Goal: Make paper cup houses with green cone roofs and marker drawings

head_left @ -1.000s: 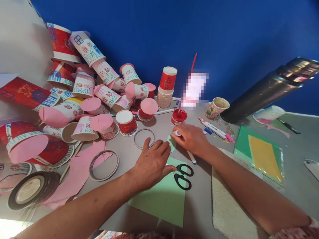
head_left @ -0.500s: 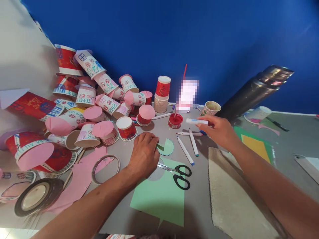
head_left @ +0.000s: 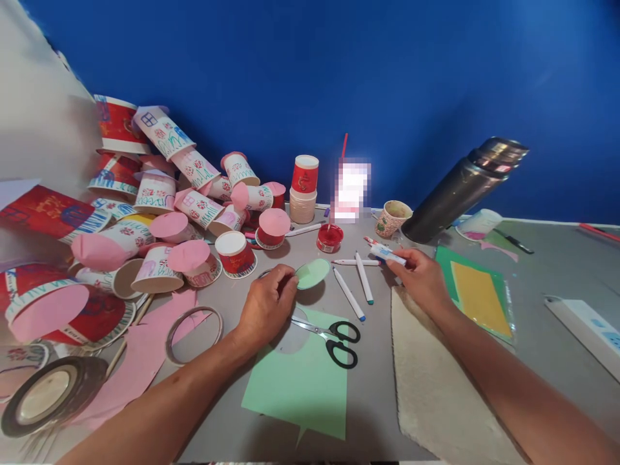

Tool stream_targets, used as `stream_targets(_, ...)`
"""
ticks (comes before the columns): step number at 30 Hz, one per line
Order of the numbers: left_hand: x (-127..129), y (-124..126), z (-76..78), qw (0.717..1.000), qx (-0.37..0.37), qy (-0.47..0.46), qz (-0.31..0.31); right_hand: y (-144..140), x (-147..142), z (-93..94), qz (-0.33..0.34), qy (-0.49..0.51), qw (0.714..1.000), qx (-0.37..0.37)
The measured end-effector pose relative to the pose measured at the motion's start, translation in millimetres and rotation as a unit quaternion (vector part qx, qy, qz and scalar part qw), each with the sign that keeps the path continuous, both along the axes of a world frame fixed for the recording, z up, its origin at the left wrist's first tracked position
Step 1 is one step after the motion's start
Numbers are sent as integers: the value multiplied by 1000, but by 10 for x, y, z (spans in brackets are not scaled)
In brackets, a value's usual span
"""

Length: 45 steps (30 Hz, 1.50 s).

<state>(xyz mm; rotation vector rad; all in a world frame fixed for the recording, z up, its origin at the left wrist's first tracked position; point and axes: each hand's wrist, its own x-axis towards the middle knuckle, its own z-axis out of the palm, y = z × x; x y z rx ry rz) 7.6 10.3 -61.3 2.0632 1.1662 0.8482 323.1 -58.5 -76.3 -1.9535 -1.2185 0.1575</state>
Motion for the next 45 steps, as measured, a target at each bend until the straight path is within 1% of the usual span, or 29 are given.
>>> stream_targets(2,-16,-9,20,1000,0,-15,11,-30,-53,43,-9,-20,1000,6)
stream_targets(4,-26,-20,35,999,8,-28,17,-82,-145,145,-16,-40,999,14)
stream_targets(5,-28,-27,38,999,15,-34,17,-110,-212,216,-6,-51,999,17)
stream_targets(6,-27,-35,37,999,28,-36,15,-135,-296,293,22,-41,999,9)
stream_targets(8,-23,-55,27,997,67,-35,5,-165,-501,448,125,44,990,-36)
stream_targets(9,-21,-66,19,995,91,-33,-2,-165,-613,513,182,94,977,-62)
stream_targets(10,-20,-77,11,993,114,-30,-10,-156,-723,565,220,134,963,-80)
stream_targets(11,-19,-87,3,991,133,-26,-17,-139,-823,600,243,164,951,-96)
stream_targets(12,-19,-97,-2,989,145,-23,-27,-116,-908,619,253,177,946,-100)
stream_targets(13,-19,-105,-5,988,150,-21,-36,-90,-976,623,254,182,944,-102)
stream_targets(15,-18,-116,-3,989,138,-22,-51,-44,-1054,598,239,178,949,-102)
stream_targets(19,-3,-118,29,994,74,-48,-60,-2,-1063,517,218,169,955,-112)
stream_targets(23,20,-112,53,993,14,-88,-72,0,-1051,471,228,154,955,-107)
stream_targets(29,35,-121,57,986,-74,-140,-56,-3,-1066,422,254,95,956,-110)
stream_targets(37,64,-113,86,975,-140,-166,-46,-35,-1068,376,284,101,944,-135)
stream_targets(45,62,-112,76,973,-160,-163,-32,-53,-1083,379,290,108,939,-147)
